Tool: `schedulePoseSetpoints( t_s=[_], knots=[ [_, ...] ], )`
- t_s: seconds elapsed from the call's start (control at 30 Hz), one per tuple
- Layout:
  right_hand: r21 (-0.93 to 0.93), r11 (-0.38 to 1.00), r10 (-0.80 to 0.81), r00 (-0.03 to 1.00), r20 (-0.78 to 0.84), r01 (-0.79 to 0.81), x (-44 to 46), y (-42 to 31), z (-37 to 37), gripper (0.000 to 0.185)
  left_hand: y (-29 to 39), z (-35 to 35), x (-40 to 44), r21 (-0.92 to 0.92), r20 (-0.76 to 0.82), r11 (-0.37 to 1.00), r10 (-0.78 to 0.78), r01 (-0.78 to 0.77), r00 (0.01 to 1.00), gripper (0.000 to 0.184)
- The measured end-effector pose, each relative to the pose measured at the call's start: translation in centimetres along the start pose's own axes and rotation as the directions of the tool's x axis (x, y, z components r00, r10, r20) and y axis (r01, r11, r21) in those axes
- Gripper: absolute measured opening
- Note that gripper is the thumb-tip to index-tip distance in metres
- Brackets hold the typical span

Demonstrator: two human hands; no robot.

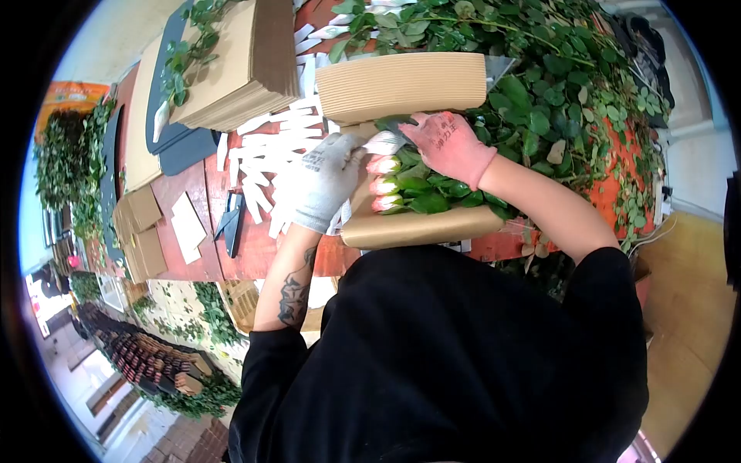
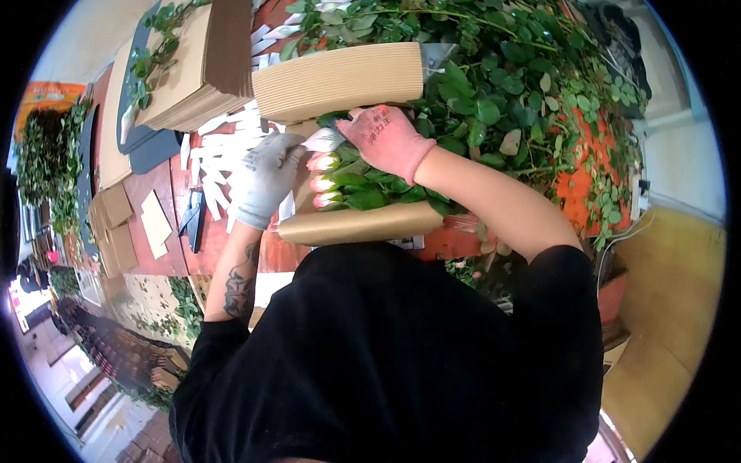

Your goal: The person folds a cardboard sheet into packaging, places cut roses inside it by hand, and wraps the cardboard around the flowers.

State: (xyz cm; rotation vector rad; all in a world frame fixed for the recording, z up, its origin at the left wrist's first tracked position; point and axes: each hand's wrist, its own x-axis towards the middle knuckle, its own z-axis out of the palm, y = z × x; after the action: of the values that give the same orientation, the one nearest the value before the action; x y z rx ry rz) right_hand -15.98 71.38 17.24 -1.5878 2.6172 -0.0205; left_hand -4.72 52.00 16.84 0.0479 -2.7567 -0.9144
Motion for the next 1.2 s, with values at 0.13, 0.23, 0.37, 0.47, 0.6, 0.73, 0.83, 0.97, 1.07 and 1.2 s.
schedulePoseSetpoints(
  t_s=[0.13,0.23,0.37,0.47,0.6,0.73,0.83,0.97,1.07,1.2],
  knots=[
    [-0.023,0.997,-0.070,0.982,-0.173,0.067,0.0,0.5,1.7,0.025,-3.9,-3.4,-1.2,0.109,-0.086,0.983,-0.136,0.145,0.987,0.013],
    [-0.048,0.995,-0.091,0.981,-0.172,0.084,0.2,0.3,1.0,0.024,-2.1,-5.2,-2.0,0.208,-0.089,0.964,-0.148,0.164,0.985,0.019],
    [-0.048,0.998,-0.045,0.997,-0.060,0.042,0.3,0.0,0.6,0.034,2.8,-3.4,-1.6,0.107,0.045,0.994,0.020,-0.025,0.999,0.028],
    [-0.073,0.996,-0.057,0.998,-0.010,0.056,0.3,-0.4,-0.5,0.037,3.4,-1.8,-0.2,0.083,0.186,0.979,0.171,-0.189,0.968,0.026],
    [-0.047,0.996,-0.072,0.993,0.096,0.077,0.4,0.1,-2.0,0.040,1.3,-0.6,0.5,0.021,0.227,0.965,0.250,-0.261,0.941,0.022],
    [-0.175,0.963,-0.243,0.940,-0.240,0.204,0.2,1.2,0.1,0.040,0.8,-0.5,0.6,0.041,0.236,0.966,0.241,-0.257,0.941,0.024],
    [-0.171,0.979,-0.113,0.993,-0.032,0.106,0.1,0.2,-1.4,0.039,0.7,-0.6,0.2,0.088,0.207,0.941,0.303,-0.326,0.930,0.024],
    [-0.206,0.977,-0.082,0.992,-0.093,0.061,-0.5,-0.4,0.3,0.031,3.3,-2.0,0.2,0.230,0.342,0.934,0.185,-0.273,0.921,0.027],
    [-0.152,0.987,-0.065,0.994,-0.091,0.051,-0.6,-0.4,0.2,0.037,5.4,-3.0,0.3,0.159,0.360,0.980,0.056,-0.120,0.931,0.050],
    [-0.053,0.992,-0.113,0.993,-0.045,0.111,-0.8,-0.1,-4.7,0.037,5.2,-2.1,0.1,0.171,0.458,0.980,0.010,-0.100,0.889,0.060]
  ],
)
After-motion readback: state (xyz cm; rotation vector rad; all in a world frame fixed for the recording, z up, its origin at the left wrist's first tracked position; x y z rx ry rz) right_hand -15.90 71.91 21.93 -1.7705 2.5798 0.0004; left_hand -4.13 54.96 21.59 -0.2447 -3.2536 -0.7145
